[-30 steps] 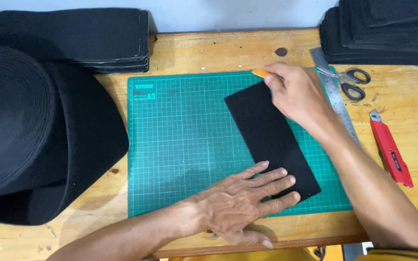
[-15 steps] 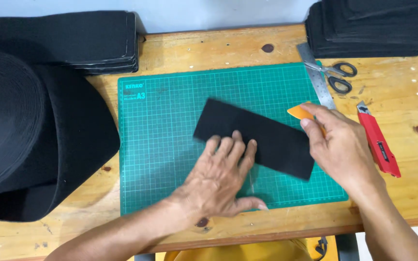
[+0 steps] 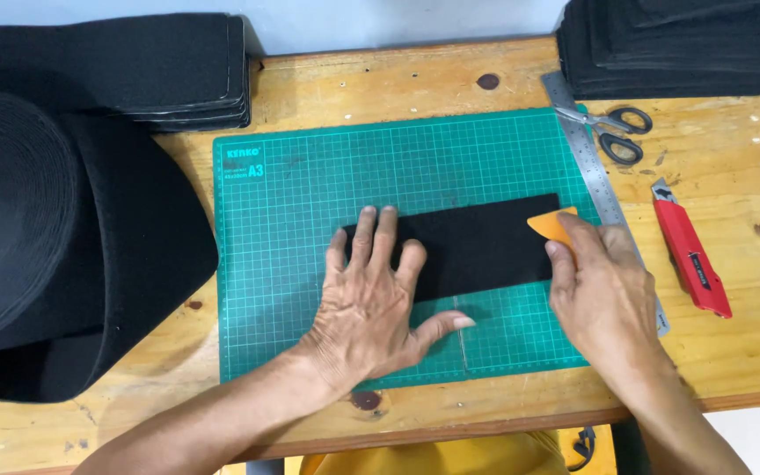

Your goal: The person measures a black fabric piece on a green cutting mat using a metal ruler, then cuts it with a red utility knife. They smooth the fabric with an orange plastic scraper and trim the edges with scissors.

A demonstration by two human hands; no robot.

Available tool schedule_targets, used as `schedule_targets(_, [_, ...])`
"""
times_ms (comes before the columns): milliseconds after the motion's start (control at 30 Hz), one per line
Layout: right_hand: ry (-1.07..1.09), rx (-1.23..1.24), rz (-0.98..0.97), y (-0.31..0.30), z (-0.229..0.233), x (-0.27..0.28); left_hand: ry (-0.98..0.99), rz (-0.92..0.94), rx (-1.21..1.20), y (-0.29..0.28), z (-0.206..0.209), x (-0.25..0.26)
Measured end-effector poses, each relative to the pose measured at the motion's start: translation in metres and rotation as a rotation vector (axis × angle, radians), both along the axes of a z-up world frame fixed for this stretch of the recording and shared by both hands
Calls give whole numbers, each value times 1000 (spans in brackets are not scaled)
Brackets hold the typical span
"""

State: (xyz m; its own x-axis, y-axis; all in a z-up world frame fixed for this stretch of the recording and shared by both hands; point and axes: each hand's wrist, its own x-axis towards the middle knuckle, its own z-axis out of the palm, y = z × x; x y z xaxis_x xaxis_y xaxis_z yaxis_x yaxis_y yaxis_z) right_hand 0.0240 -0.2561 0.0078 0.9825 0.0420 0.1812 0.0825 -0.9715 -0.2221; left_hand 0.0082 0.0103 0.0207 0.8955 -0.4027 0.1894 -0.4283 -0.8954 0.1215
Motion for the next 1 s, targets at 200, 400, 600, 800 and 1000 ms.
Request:
schedule_targets(200, [-145, 30, 108, 1, -1, 31, 28, 39, 191, -6, 12, -13])
schedule_targets(400, [-218, 168, 248, 5, -4, 75, 62, -49, -34, -14, 15, -29])
schedule_targets(600, [52, 616, 179, 35, 31, 98, 172, -138, -143, -26, 8, -41])
schedule_targets(800, [-182, 328, 400, 34, 36, 99, 159, -332, -306, -32, -4, -46])
schedule_targets(1000, [-22, 136, 311, 24, 33, 48, 154, -336, -327, -34, -6, -52])
